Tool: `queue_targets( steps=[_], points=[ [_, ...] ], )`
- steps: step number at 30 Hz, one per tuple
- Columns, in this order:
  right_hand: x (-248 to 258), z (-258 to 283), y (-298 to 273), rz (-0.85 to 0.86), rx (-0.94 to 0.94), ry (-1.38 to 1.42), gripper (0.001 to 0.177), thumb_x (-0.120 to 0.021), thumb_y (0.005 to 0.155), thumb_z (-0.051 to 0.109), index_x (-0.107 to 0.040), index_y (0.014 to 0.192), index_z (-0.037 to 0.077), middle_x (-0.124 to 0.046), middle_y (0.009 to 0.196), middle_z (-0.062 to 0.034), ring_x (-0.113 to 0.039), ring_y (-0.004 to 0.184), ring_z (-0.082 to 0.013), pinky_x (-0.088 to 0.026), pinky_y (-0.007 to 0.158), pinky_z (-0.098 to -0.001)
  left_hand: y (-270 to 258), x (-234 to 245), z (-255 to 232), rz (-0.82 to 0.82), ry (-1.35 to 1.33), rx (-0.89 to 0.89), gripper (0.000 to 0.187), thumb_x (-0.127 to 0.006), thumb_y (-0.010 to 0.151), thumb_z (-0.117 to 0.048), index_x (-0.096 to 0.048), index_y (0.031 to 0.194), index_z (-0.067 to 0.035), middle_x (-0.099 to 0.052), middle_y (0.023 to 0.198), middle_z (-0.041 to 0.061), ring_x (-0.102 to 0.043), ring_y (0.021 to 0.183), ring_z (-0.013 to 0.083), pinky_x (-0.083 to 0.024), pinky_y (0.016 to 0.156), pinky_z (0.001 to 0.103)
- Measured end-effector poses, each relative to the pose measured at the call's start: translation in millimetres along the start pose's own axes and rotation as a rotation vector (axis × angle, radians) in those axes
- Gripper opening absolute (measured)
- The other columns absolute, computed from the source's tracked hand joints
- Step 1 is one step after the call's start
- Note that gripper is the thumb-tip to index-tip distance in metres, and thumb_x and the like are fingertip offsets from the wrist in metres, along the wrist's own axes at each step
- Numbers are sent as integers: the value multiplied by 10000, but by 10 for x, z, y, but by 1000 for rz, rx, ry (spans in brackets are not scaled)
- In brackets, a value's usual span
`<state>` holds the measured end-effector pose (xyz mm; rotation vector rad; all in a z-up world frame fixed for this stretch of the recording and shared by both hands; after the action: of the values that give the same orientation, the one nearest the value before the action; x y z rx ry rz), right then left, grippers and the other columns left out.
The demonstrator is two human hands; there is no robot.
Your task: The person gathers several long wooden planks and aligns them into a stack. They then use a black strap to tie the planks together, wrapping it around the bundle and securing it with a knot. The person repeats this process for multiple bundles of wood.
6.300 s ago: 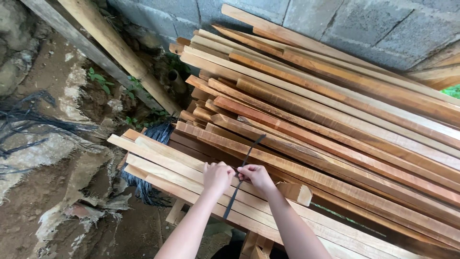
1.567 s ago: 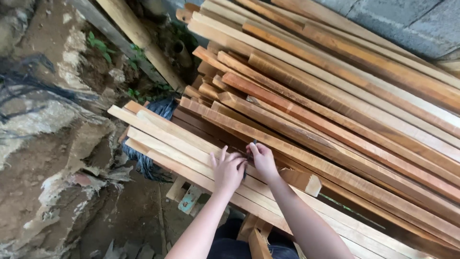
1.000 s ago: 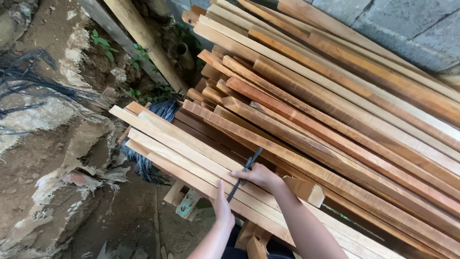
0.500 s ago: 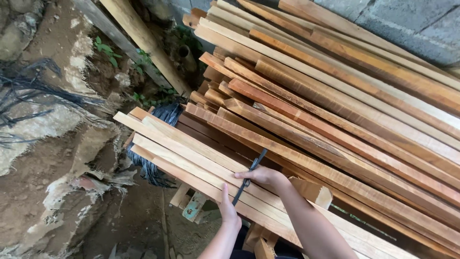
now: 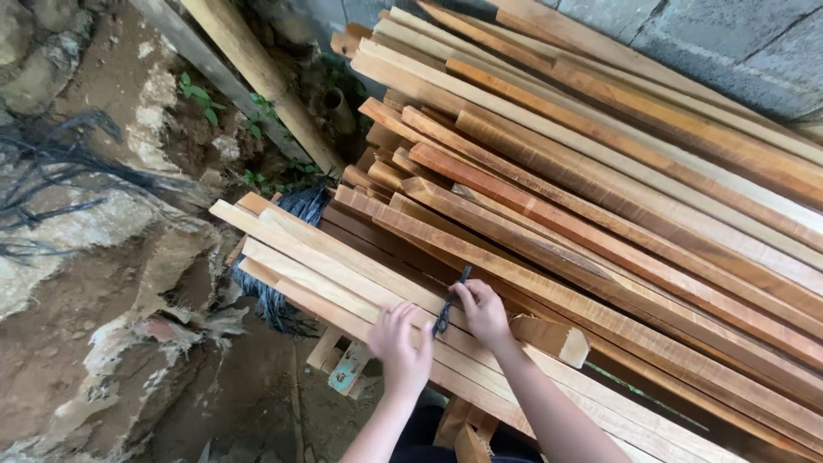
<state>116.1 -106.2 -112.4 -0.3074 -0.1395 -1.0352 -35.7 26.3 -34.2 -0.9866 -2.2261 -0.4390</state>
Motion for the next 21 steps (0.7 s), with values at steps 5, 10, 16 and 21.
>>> queue_targets(
  steps=[5, 10, 16, 21],
  points=[
    [-64, -226, 160, 14, -250, 331, 289, -597, 1027, 223, -738, 992, -26, -748, 885, -56, -684, 847, -135, -553, 804, -280, 524, -412, -388, 303, 223, -117, 261, -655, 955, -314, -753, 1080, -107, -655, 1318, 67, -383, 1401, 338, -149, 1180, 616],
    [-170, -247, 309, 21, -401, 515, 279, -577, 1034, 208, -715, 941, -16, -716, 841, -60, -650, 789, -129, -527, 751, -261, 691, -451, -409, 453, 363, 19, 191, -678, 921, -331, -808, 982, -206, -695, 1224, -30, -431, 1379, 235, -63, 1194, 643],
    [-312, -477, 387, -31, -536, 596, 253, -579, 1020, 188, -706, 896, 8, -624, 710, -37, -589, 684, -149, -482, 655, -287, 652, -411, -354, 426, 431, -46, 206, -681, 926, -358, -820, 948, -207, -740, 1116, -24, -481, 1352, 229, -76, 1217, 617],
    [-309, -664, 442, -101, -515, 617, 253, -607, 1021, 183, -701, 900, -18, -601, 690, -31, -583, 682, -147, -485, 654, -286, 649, -405, -395, 336, 335, -135, 184, -692, 907, -325, -818, 917, -191, -756, 1046, -10, -507, 1310, 256, -105, 1198, 643]
  ],
)
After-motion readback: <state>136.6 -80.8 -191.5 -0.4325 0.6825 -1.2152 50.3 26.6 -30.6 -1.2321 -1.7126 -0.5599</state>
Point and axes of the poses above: each hand's wrist, its own y-axis towards the middle knuckle, its own x-axis out of the back of the hand, z = x × y, the point moved 6 cm from there along y, towards the middle knuckle
